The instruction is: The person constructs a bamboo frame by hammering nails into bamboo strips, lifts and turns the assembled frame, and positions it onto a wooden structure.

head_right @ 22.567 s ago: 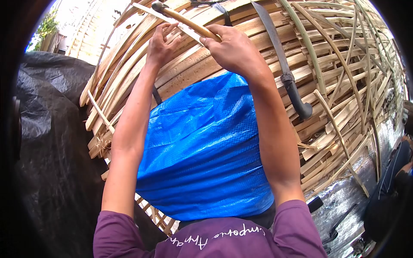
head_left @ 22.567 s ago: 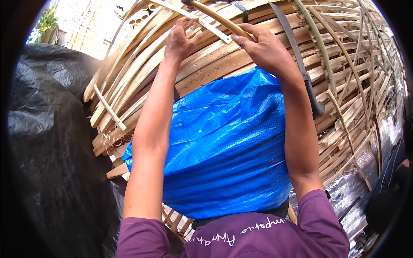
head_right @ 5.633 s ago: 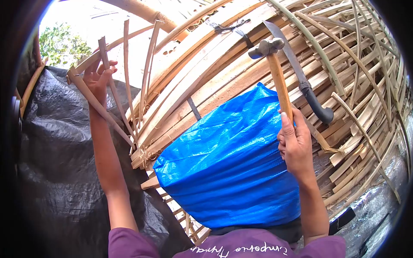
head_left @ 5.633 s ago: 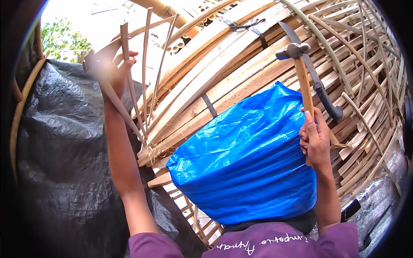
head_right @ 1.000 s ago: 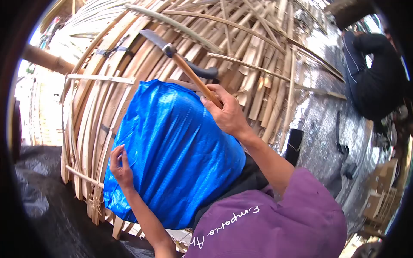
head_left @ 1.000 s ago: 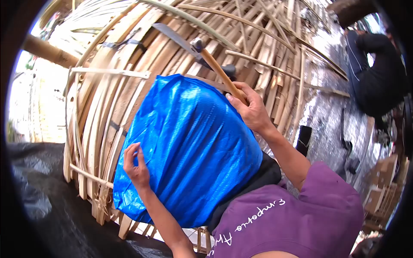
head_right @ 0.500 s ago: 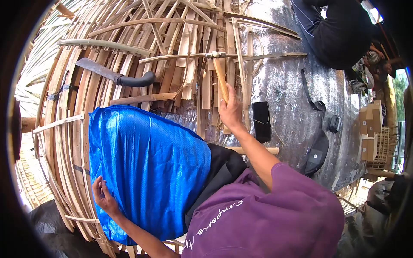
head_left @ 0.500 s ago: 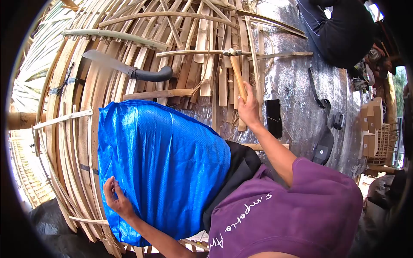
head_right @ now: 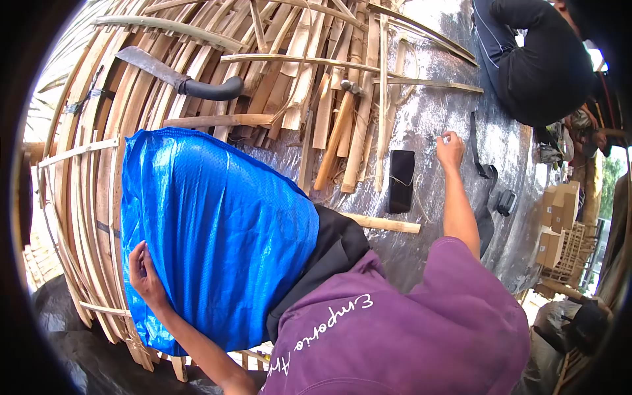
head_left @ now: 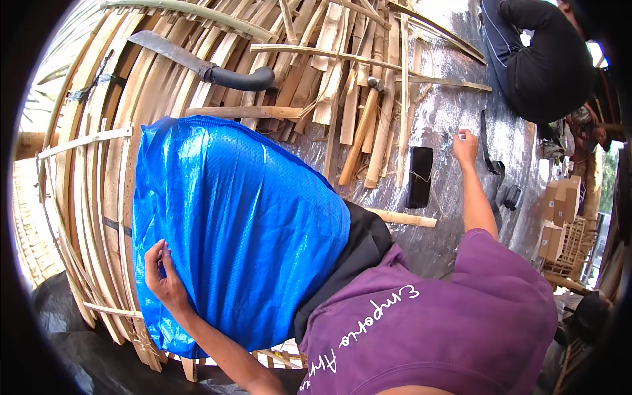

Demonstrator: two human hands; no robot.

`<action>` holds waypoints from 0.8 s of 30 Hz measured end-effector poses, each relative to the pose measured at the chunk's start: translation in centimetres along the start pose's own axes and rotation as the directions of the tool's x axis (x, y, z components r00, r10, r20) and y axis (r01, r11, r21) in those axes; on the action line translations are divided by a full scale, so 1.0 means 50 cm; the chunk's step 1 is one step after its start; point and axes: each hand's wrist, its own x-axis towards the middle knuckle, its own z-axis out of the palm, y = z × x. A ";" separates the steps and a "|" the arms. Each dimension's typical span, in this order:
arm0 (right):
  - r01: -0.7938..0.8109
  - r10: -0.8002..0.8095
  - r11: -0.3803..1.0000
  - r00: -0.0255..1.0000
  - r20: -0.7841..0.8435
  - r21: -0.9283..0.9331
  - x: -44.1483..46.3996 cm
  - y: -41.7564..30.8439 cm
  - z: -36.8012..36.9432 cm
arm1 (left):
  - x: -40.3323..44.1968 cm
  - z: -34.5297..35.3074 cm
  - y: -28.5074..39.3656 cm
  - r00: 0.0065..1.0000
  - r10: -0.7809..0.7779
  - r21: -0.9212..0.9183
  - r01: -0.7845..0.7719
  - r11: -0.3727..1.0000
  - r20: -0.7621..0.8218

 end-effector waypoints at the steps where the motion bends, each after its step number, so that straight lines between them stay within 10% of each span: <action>1: 0.003 -0.009 0.997 0.997 0.075 0.076 0.007 0.040 0.020 | 0.000 -0.002 0.000 1.000 -0.005 0.013 0.005 1.000 0.008; 14: 0.157 -0.158 0.987 0.987 0.022 0.027 0.041 0.131 0.060 | 0.011 0.001 0.028 0.995 0.102 0.012 -0.102 0.995 -0.020; 21: -0.326 0.313 0.941 0.940 0.137 0.085 0.067 0.105 -0.001 | 0.012 -0.006 0.022 0.991 0.134 -0.024 -0.134 0.991 -0.019; 24: -0.188 0.177 0.968 0.981 -0.076 -0.168 0.070 0.068 -0.029 | 0.010 -0.007 0.024 0.992 0.122 -0.045 -0.122 0.991 -0.011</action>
